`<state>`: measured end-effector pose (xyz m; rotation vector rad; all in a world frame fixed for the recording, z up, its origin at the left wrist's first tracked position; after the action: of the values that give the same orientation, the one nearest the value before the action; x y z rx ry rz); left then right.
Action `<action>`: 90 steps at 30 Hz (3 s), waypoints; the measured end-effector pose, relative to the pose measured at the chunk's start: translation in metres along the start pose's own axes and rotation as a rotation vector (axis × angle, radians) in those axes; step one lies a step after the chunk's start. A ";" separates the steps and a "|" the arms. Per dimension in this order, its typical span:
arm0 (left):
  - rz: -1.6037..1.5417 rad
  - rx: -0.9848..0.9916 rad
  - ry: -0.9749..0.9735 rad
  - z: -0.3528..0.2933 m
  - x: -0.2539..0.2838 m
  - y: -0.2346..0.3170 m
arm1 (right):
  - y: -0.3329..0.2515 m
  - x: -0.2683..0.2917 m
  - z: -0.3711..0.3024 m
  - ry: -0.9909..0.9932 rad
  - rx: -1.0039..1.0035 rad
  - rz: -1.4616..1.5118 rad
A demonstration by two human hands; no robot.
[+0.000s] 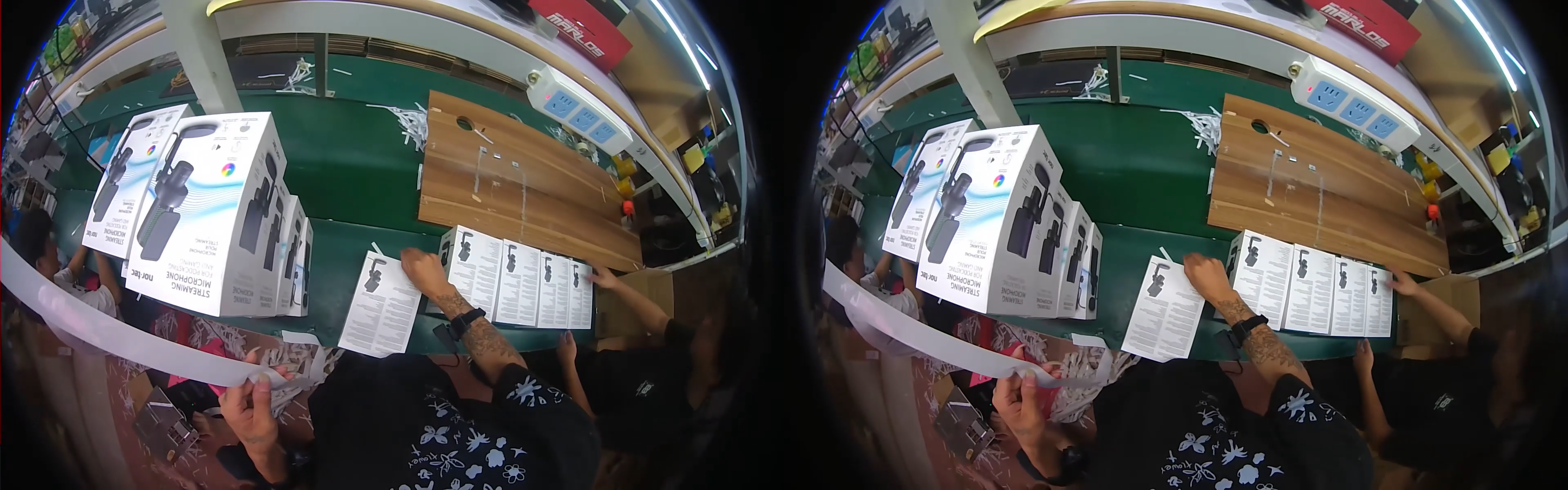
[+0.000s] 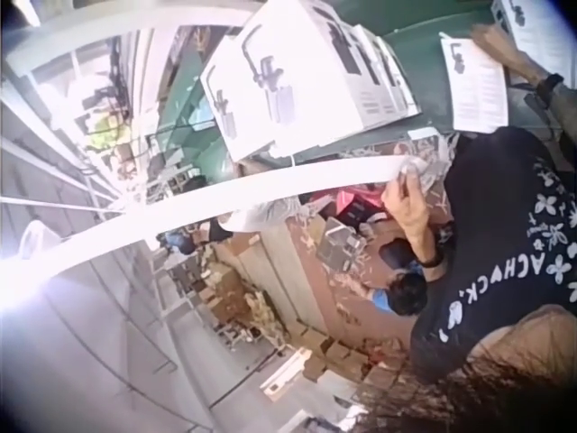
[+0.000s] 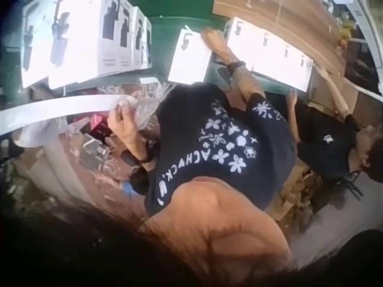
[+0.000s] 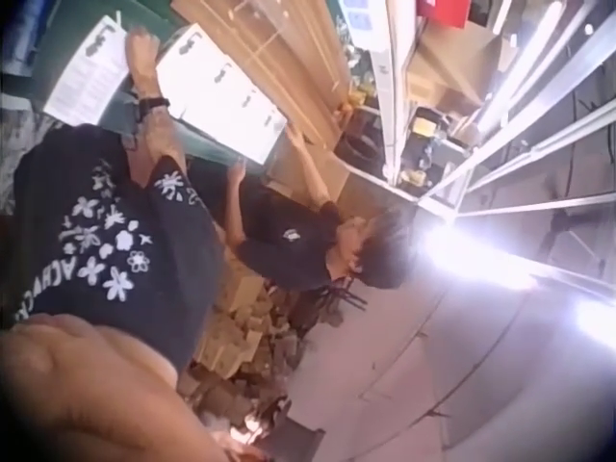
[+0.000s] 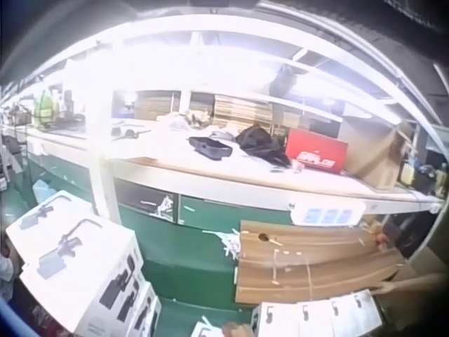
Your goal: The person organizes the workspace by moving boxes and manuals, then packs microphones and manuals into a cardboard box. They then pull a long strip of white tape from a roll and apply it to the microphone boxes.
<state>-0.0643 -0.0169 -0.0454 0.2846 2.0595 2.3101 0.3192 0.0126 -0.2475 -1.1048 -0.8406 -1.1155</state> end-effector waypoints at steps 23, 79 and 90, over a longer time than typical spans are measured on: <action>0.432 0.130 -0.060 0.017 0.000 -0.002 | -0.063 0.003 -0.007 0.142 -0.378 -0.002; 0.506 0.210 1.063 -0.075 0.069 0.000 | -0.231 0.013 0.427 0.166 0.804 0.563; 0.437 0.363 0.577 0.035 0.050 -0.084 | -0.199 -0.004 0.409 0.346 1.187 0.012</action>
<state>-0.1162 0.0353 -0.1195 0.0788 2.9720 2.4391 0.1290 0.3958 -0.0931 0.0716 -0.9819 -0.5650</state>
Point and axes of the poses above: each hand's wrist, its own z-axis towards the middle knuckle, its own x-axis out of the back of the hand, y = z × x, the point moved 6 cm from there along z, towards the middle knuckle
